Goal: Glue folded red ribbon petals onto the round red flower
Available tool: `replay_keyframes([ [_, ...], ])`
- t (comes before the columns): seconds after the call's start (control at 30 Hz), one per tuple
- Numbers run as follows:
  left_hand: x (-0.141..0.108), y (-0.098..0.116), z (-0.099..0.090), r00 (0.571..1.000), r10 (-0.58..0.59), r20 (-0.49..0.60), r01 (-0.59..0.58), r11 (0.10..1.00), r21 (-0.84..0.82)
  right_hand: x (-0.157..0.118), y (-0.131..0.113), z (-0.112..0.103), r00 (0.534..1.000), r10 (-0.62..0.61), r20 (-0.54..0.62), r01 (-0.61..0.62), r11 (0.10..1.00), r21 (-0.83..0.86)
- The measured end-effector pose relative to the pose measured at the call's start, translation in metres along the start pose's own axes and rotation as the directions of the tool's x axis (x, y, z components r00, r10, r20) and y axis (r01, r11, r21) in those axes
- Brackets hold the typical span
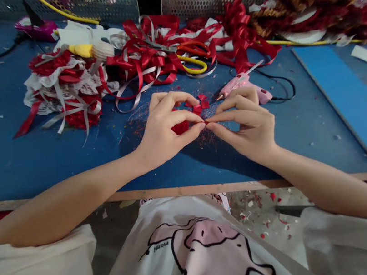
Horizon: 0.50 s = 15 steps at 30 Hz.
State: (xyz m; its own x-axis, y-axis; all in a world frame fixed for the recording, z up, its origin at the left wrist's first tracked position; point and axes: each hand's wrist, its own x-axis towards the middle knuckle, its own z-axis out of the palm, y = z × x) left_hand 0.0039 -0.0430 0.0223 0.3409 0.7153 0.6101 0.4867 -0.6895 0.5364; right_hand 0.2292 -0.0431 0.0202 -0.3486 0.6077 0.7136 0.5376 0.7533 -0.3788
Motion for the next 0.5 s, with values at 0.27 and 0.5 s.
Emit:
replay_keyframes([
  [0.27,0.016,-0.028,-0.031,0.949,-0.176,0.26,0.115,0.965,0.235,0.002,0.003,-0.003,1.0,0.021,-0.001,-0.021,0.999,-0.027],
  [0.5,0.015,-0.027,-0.045,0.807,-0.4,0.434,0.173,0.863,0.474,0.004,0.012,-0.004,1.0,0.024,-0.011,-0.024,0.998,-0.065],
])
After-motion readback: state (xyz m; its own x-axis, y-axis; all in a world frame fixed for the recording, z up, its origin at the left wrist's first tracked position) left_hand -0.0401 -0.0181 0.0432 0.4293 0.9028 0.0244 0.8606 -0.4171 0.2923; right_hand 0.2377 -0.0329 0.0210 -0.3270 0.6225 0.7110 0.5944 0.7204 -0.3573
